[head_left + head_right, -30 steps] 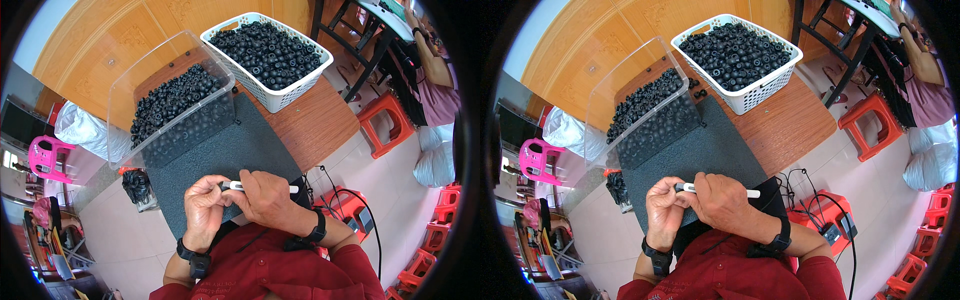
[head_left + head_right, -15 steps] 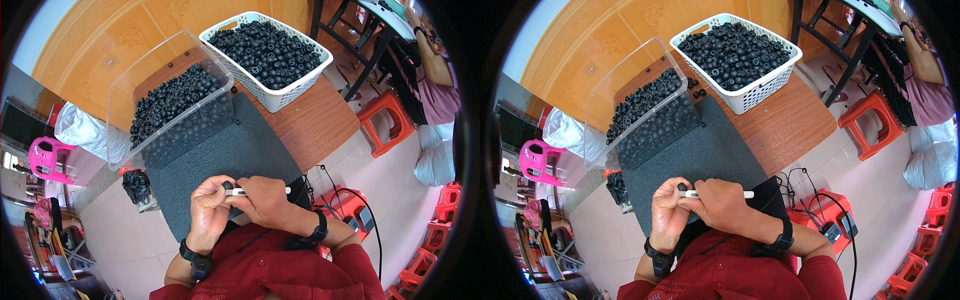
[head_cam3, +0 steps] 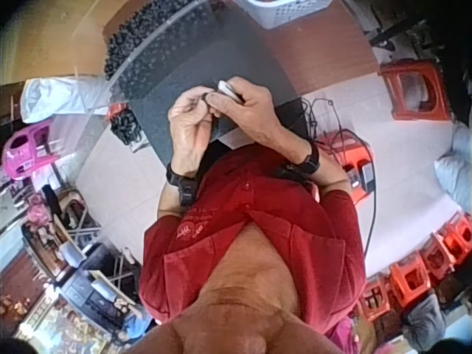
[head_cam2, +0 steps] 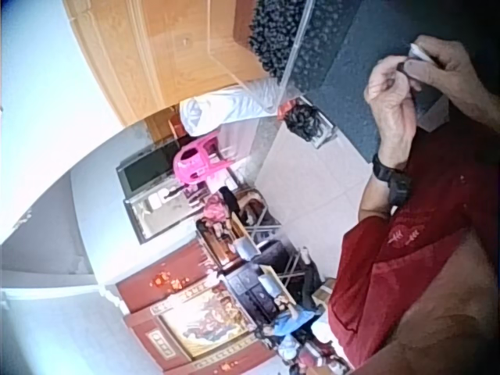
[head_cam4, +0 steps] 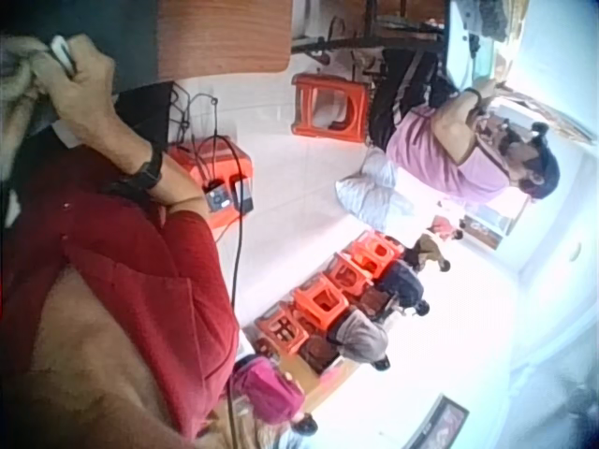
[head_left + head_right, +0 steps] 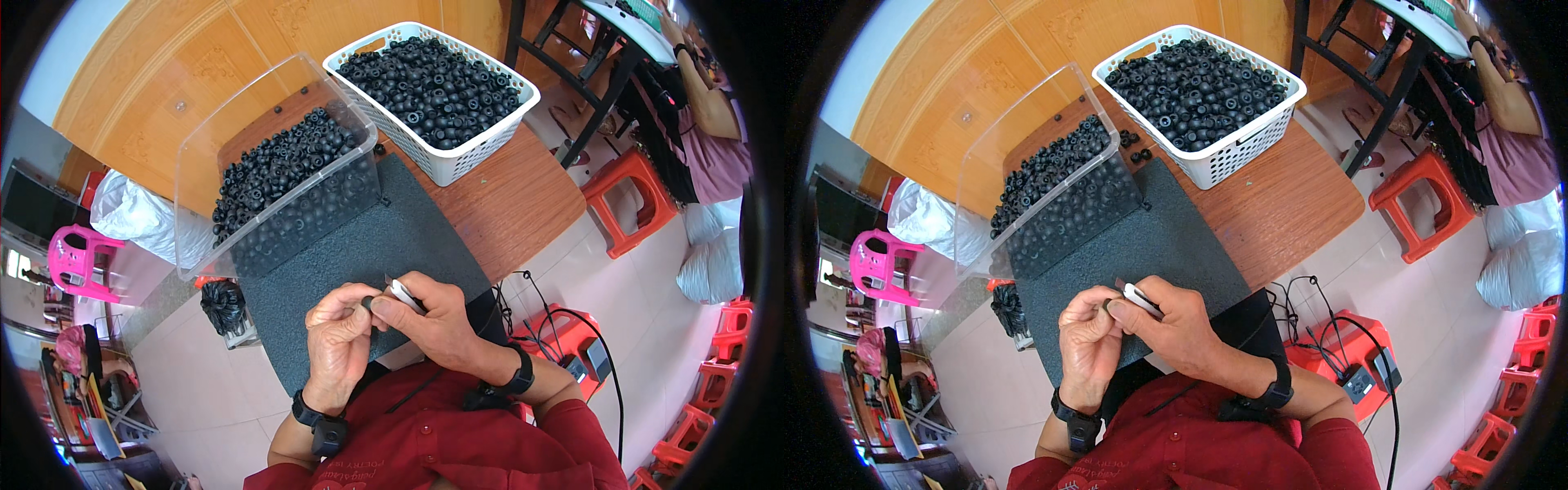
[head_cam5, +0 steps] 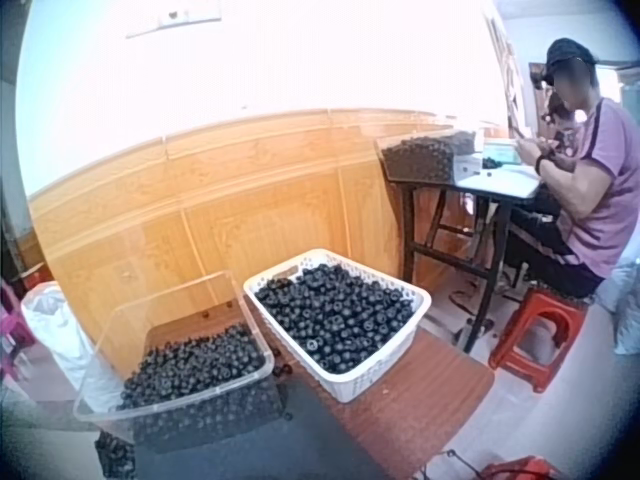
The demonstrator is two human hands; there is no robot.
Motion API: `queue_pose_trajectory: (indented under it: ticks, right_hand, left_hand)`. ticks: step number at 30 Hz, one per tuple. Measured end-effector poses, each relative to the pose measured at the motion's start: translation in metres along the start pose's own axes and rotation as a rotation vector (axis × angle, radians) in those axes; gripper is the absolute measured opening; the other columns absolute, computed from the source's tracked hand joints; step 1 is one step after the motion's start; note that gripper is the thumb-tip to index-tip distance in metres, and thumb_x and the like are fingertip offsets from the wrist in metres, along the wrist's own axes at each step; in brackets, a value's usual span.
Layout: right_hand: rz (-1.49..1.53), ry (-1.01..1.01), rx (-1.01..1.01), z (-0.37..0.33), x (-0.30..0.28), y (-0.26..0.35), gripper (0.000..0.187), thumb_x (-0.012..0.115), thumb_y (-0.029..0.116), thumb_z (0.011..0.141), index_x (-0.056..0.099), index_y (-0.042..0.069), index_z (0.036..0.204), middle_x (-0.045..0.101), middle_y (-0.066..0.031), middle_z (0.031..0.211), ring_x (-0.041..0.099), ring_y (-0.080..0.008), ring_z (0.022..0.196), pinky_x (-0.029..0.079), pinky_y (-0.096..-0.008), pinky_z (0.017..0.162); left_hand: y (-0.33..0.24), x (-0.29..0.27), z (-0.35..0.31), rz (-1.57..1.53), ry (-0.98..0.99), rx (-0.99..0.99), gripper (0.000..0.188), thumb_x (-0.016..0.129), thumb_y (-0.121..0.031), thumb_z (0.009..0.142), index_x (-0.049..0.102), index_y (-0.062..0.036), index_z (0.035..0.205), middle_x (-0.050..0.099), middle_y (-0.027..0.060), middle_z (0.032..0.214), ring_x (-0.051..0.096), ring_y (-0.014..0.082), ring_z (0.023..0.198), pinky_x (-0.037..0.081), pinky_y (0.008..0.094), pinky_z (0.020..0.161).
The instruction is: The person is sorting small black plastic or rubber parts from a large container into a smaller one for inspection.
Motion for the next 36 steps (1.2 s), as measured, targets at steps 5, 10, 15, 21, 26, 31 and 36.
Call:
queue_pose_trajectory:
  ticks: [5,10,15,21,26,31,36]
  right_hand:
    - [-0.021,0.000,-0.017,-0.003,-0.001,0.002,0.022,0.064,0.016,0.087,0.053,0.000,0.076,0.049,-0.0011,0.064,0.043,-0.0040,0.062,0.038,-0.0238,0.050]
    - [-0.008,-0.003,0.001,-0.003,0.000,0.000,0.018,0.062,0.013,0.086,0.054,0.000,0.078,0.050,-0.0017,0.064,0.044,-0.0038,0.061,0.038,-0.0239,0.050]
    - [0.017,-0.018,0.007,0.001,-0.004,-0.004,0.014,0.060,0.011,0.086,0.056,-0.001,0.080,0.053,-0.0026,0.065,0.046,-0.0035,0.062,0.039,-0.0236,0.051]
    - [-0.149,-0.062,0.014,0.000,-0.019,0.000,0.019,0.062,0.015,0.086,0.055,-0.002,0.081,0.052,-0.0045,0.064,0.045,-0.0058,0.061,0.040,-0.0259,0.053]
    - [-0.113,-0.042,0.122,-0.005,-0.033,-0.028,0.022,0.062,0.017,0.087,0.054,-0.001,0.080,0.045,-0.0014,0.061,0.040,-0.0059,0.060,0.037,-0.0264,0.052]
    - [-0.031,-0.030,0.111,-0.009,-0.036,-0.029,0.023,0.060,0.018,0.089,0.054,0.000,0.077,0.042,0.0023,0.062,0.038,-0.0046,0.061,0.034,-0.0249,0.051]
    - [-0.025,-0.003,0.147,-0.009,-0.036,-0.032,0.023,0.060,0.018,0.089,0.052,0.000,0.077,0.041,0.0023,0.063,0.037,-0.0045,0.062,0.034,-0.0247,0.052]
  left_hand:
    - [0.005,0.000,-0.002,-0.077,0.000,-0.048,0.029,0.071,-0.015,0.077,0.063,0.0030,0.098,0.062,0.0076,0.086,0.058,0.0176,0.074,0.048,0.0293,0.068]
    - [0.006,-0.004,0.000,-0.101,0.029,-0.055,0.027,0.069,-0.016,0.079,0.063,0.0022,0.098,0.061,0.0077,0.084,0.056,0.0176,0.073,0.046,0.0315,0.067]
    - [0.013,-0.009,0.006,-0.164,0.039,-0.126,0.027,0.065,-0.018,0.083,0.062,0.0024,0.100,0.060,0.0073,0.079,0.054,0.0174,0.070,0.043,0.0327,0.065]
    - [-0.004,0.008,0.003,-0.085,0.001,-0.218,0.029,0.064,-0.017,0.084,0.060,0.0071,0.099,0.055,0.0092,0.072,0.053,0.0188,0.065,0.042,0.0338,0.060]
    - [-0.057,0.027,0.020,0.223,0.069,-0.099,0.033,0.071,-0.019,0.078,0.061,0.0077,0.094,0.061,0.0126,0.073,0.055,0.0182,0.055,0.045,0.0302,0.051]
    - [-0.113,0.074,0.087,0.421,0.113,-0.009,0.024,0.066,-0.015,0.082,0.060,0.0054,0.094,0.059,0.0112,0.072,0.055,0.0171,0.054,0.046,0.0296,0.051]
    - [-0.124,0.086,0.185,0.604,0.055,0.003,0.017,0.060,-0.006,0.084,0.058,0.0075,0.094,0.061,0.0126,0.074,0.055,0.0145,0.054,0.045,0.0272,0.048]
Point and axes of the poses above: each hand's wrist, its own z-axis towards the middle knuckle, its own x-axis out of the palm, y = z × x, the point moved 5 cm from there along z, towards the middle knuckle
